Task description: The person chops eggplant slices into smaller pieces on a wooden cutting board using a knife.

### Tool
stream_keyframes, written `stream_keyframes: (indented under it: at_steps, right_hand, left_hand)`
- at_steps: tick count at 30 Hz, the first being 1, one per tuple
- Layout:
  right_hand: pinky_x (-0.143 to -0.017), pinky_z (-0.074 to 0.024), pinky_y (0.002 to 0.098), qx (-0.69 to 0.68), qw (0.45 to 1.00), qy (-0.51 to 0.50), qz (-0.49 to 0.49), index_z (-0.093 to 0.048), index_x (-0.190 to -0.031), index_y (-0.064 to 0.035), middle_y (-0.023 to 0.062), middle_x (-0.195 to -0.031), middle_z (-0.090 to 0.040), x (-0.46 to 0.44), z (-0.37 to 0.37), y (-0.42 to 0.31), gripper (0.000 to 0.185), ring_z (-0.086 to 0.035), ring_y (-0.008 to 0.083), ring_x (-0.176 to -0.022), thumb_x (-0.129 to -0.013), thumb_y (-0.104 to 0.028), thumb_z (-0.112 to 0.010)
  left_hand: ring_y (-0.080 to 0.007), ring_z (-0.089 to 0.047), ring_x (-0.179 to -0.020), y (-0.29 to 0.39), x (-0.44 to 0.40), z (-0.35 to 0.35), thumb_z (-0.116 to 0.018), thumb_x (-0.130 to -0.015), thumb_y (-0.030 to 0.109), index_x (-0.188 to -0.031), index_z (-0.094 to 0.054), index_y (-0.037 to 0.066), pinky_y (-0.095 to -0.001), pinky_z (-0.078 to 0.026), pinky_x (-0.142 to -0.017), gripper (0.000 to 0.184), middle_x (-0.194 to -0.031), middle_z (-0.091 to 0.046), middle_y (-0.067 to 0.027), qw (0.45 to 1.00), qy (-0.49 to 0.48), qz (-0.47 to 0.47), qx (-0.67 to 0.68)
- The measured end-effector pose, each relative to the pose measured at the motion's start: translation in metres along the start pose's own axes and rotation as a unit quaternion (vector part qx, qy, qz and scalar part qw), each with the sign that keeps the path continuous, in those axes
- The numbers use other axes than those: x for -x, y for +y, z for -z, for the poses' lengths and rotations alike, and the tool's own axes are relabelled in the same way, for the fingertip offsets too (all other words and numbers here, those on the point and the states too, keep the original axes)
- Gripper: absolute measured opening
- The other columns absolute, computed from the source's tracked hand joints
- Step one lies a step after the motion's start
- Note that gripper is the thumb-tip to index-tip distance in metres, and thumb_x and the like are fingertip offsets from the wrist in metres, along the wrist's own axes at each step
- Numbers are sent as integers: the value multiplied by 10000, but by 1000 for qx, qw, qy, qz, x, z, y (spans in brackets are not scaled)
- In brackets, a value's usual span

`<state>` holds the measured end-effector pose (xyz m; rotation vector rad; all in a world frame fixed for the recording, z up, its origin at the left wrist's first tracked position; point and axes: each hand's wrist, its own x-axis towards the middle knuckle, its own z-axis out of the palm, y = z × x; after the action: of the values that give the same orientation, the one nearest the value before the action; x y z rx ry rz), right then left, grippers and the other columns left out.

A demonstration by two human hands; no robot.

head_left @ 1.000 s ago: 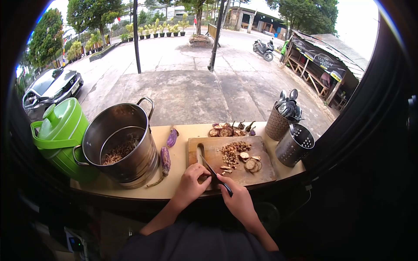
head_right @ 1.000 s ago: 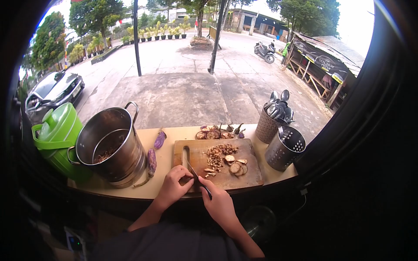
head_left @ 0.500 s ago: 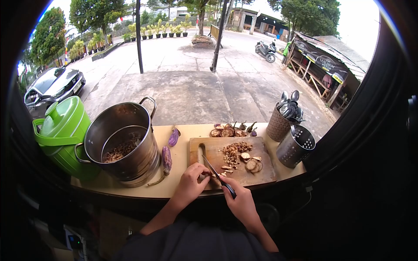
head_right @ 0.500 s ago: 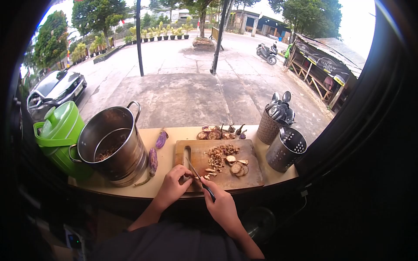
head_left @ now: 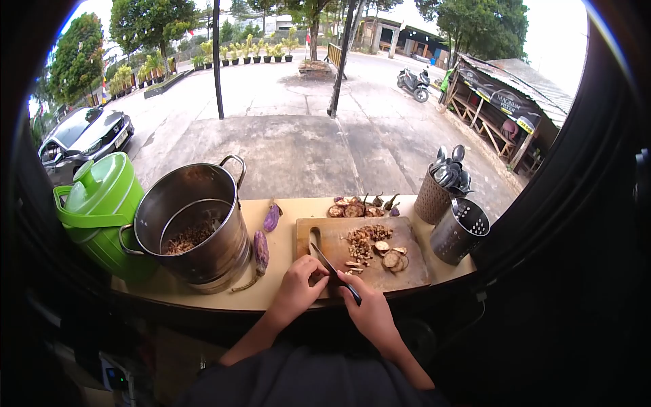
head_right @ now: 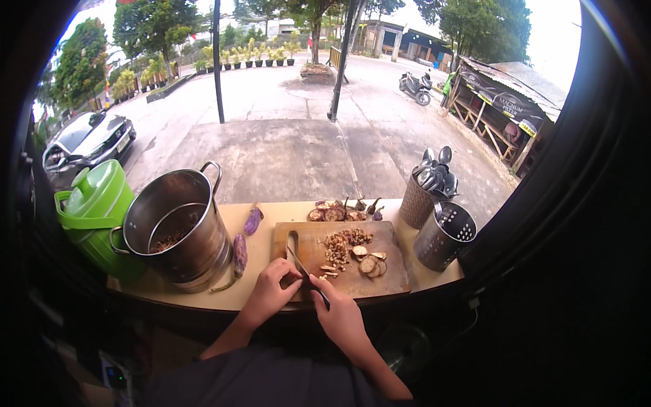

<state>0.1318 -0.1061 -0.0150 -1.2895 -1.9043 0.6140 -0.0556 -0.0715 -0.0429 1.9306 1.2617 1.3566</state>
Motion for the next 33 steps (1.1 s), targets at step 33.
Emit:
stream_keyframes:
  at_steps: [33]
  right_hand:
    - [-589,-535,409,82,996,42,-15,-620,-1142,-134,103,-762,-699,28,64,22,365,-716,322,-691,-877,-300,-810]
  left_hand:
    - [-220,-481,-1311,2,-33,0,-811,-798,250,-1005,-739,223,-528,-215,-1114,221,-1310,-604,32,946,-79,-138,-281]
